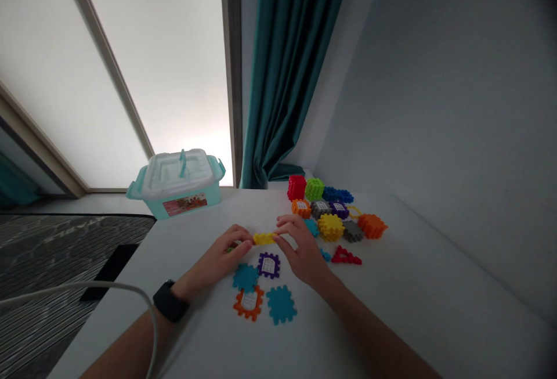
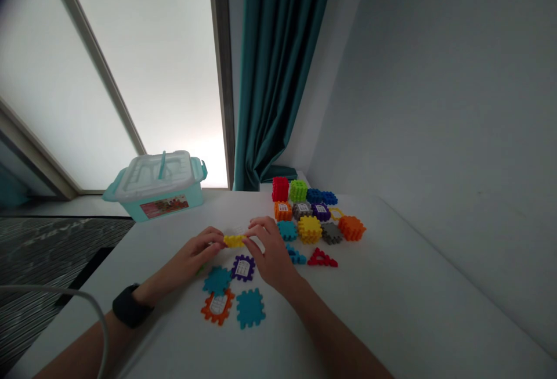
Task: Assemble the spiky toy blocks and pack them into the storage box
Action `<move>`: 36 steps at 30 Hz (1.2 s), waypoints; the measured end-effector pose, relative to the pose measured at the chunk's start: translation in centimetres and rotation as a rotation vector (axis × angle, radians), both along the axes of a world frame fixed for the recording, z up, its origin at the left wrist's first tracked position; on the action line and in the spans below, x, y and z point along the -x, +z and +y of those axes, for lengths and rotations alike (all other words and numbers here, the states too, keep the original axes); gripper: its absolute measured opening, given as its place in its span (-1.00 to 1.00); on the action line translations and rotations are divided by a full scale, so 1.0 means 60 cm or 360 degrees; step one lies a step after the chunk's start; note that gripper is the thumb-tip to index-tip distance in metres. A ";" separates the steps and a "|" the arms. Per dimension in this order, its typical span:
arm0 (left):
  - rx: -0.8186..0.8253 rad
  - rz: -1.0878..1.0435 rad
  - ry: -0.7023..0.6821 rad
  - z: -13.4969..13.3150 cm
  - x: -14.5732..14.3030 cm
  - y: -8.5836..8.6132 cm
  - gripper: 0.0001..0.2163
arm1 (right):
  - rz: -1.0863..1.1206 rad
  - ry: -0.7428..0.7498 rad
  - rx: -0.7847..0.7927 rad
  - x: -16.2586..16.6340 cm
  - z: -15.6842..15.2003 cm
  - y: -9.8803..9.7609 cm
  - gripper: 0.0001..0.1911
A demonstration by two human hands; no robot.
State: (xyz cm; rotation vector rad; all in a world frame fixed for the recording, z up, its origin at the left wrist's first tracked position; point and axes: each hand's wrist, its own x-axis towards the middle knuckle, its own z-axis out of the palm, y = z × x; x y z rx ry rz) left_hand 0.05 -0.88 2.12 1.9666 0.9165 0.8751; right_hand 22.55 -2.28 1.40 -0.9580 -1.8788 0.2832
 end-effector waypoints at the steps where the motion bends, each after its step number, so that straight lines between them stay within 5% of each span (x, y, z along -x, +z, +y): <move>1: -0.0004 0.0007 -0.0010 -0.001 0.001 0.002 -0.69 | -0.0085 0.0015 -0.0112 -0.001 -0.002 0.000 -0.91; 6: 0.0041 -0.0007 -0.0115 -0.006 0.005 0.008 -0.68 | -0.0364 0.0091 -0.0410 -0.001 -0.011 -0.003 -0.90; 11: 0.0065 -0.0048 -0.0071 -0.004 0.007 -0.001 -0.76 | -0.0412 0.0093 -0.0368 0.000 -0.010 -0.005 -0.89; 16: -0.0348 0.0101 0.0245 0.001 0.008 -0.017 -0.65 | -0.0426 0.0085 -0.0134 -0.003 -0.002 -0.014 -0.67; 21: -0.0611 0.0119 0.0265 0.001 0.010 -0.026 -0.65 | -0.0459 0.0055 -0.0182 0.001 -0.002 -0.018 -0.65; 36: -0.0454 0.0057 0.0205 -0.005 -0.004 -0.026 -0.66 | -0.0485 0.0042 -0.0195 0.003 -0.006 -0.011 -0.69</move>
